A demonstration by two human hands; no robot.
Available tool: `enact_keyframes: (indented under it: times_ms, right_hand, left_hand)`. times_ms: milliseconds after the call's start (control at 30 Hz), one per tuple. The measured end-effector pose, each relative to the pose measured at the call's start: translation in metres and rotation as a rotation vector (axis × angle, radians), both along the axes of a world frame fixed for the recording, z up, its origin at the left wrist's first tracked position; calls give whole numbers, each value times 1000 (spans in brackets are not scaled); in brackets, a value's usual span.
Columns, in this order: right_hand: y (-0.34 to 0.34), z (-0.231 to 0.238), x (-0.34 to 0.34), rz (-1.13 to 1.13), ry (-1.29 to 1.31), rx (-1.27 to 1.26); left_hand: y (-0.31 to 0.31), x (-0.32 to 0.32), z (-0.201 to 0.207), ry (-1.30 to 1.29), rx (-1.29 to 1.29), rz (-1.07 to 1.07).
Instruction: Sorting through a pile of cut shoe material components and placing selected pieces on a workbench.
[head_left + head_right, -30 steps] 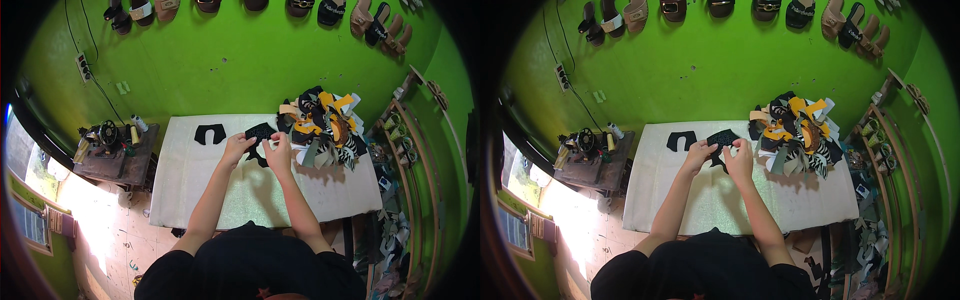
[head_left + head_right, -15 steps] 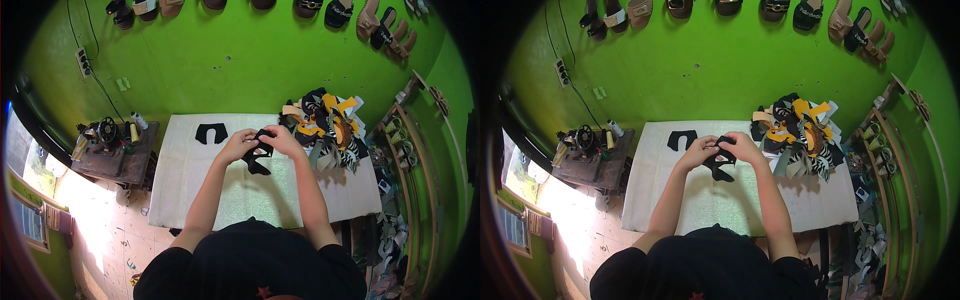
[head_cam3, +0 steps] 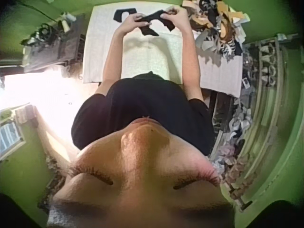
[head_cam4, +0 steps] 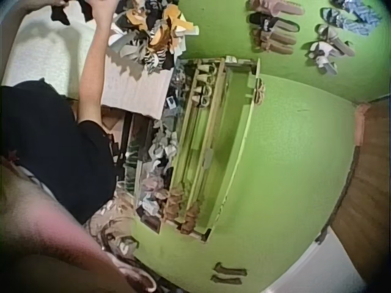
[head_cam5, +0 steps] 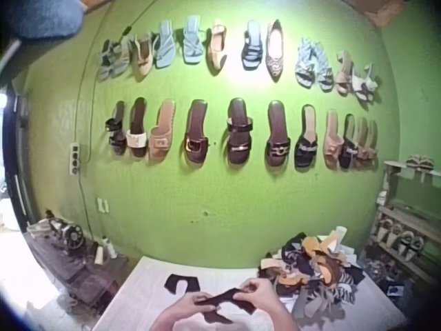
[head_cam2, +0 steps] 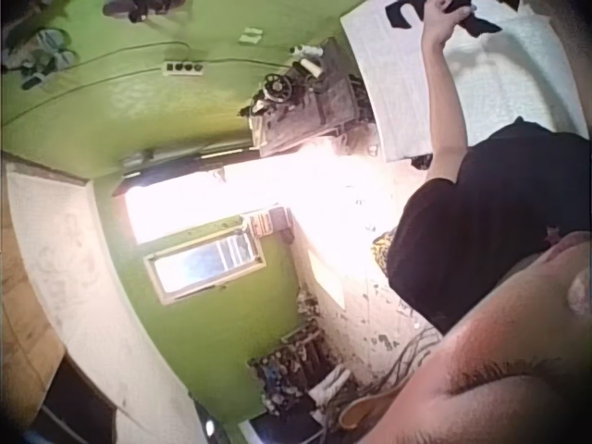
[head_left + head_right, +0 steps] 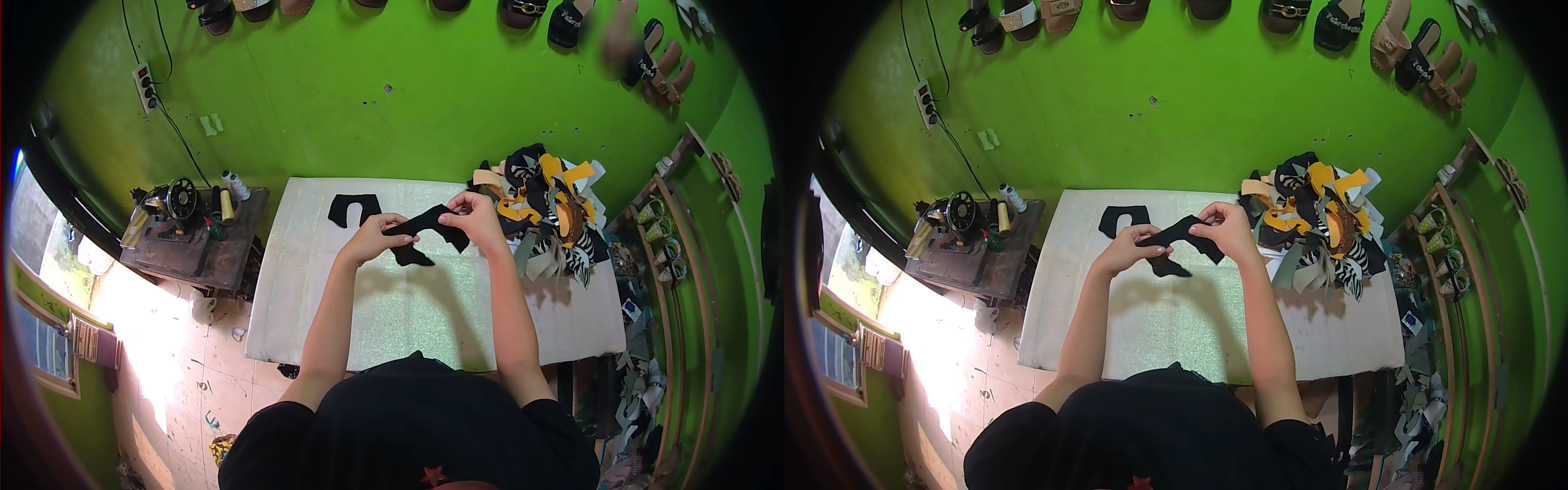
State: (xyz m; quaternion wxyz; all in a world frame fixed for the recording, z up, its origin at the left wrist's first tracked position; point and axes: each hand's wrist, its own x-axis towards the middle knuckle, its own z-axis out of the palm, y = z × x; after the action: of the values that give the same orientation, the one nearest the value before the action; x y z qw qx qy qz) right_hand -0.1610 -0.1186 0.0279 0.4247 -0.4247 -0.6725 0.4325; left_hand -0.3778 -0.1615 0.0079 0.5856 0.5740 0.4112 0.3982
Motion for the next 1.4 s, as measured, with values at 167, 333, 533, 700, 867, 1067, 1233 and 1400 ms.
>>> enact_keyframes:
  times_ms: [167,333,533,700,867,1067,1233,1400]
  right_hand:
    - [-7,-7,1,-1,143,-80]
    - [-9,-13,3,-28,43,-83]
    - [-8,-19,3,-75,20,-27]
    - [-7,-26,4,-83,77,-21]
    - [-7,-30,3,-98,69,-8]
    - [-14,-33,-10,-223,-193,247]
    - [-20,-51,-30,-281,-312,262]
    - [-18,-83,-39,-276,-323,172]
  left_hand:
    - [1,2,-8,-119,-9,194]
    - [3,3,-15,-219,-12,280]
    - [2,9,-10,-224,57,354]
    - [2,12,-9,-174,114,402]
    - [1,13,-8,-152,121,430]
    - [0,13,-21,17,296,433]
    - [2,7,-38,309,370,514]
    - [3,-4,-85,-207,-159,405]
